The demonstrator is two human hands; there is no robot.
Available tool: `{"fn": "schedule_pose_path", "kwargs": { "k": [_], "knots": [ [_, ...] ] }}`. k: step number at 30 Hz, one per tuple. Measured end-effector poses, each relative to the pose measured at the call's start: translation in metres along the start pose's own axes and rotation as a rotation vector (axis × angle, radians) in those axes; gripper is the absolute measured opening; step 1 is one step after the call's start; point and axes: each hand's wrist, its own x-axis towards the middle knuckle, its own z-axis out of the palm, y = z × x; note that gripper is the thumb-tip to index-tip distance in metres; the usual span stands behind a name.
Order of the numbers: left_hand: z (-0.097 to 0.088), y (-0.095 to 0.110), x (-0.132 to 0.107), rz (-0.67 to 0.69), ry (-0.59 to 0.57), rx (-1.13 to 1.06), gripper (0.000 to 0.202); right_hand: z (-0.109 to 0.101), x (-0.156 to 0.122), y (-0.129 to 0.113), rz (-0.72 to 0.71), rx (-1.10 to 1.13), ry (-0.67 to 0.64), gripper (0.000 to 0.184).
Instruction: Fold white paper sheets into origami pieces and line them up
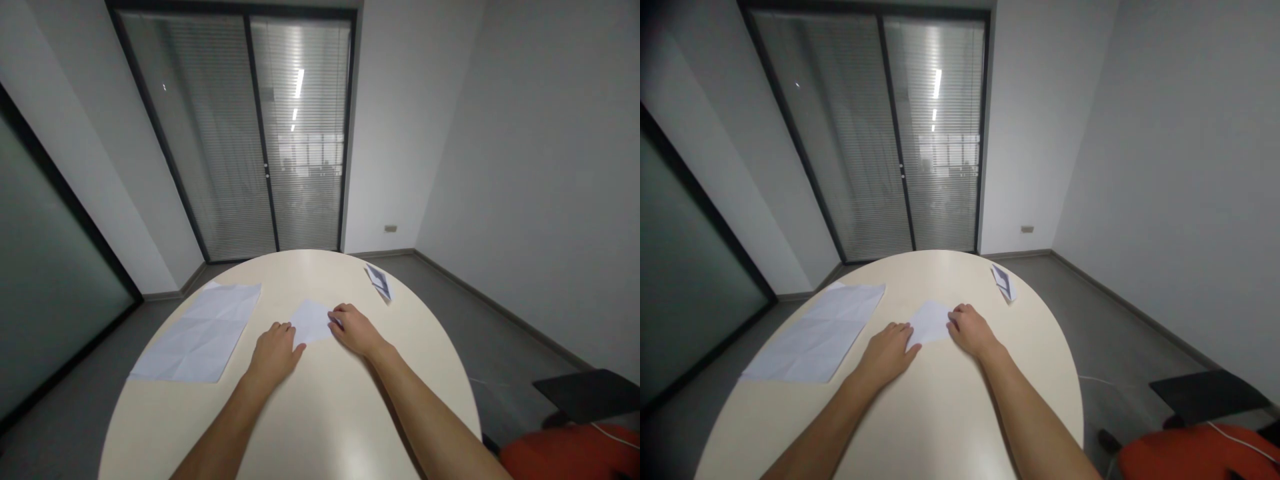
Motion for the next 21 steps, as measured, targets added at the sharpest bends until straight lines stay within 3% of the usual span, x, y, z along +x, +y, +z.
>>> {"fn": "schedule_pose_path", "kwargs": {
  "k": [6, 16, 21],
  "knots": [
    [-0.0067, 0.0013, 0.0001, -0.042, -0.059, 0.038, 0.029, 0.0012, -0.0024, -0.0003, -0.062, 0.018, 0.006, 0.031],
    [-0.0002, -0.0035, 0.0039, -0.057, -0.024, 0.013, 0.033, 0.0013, -0.0045, 0.0042, -0.075, 0.050, -0.033, 0.053],
    [0.0018, -0.0064, 0.0055, -0.104, 0.014, -0.011, 0.039, 0.0018, -0.0023, 0.0071, -0.009, 0.083, -0.024, 0.042]
  ]
}}
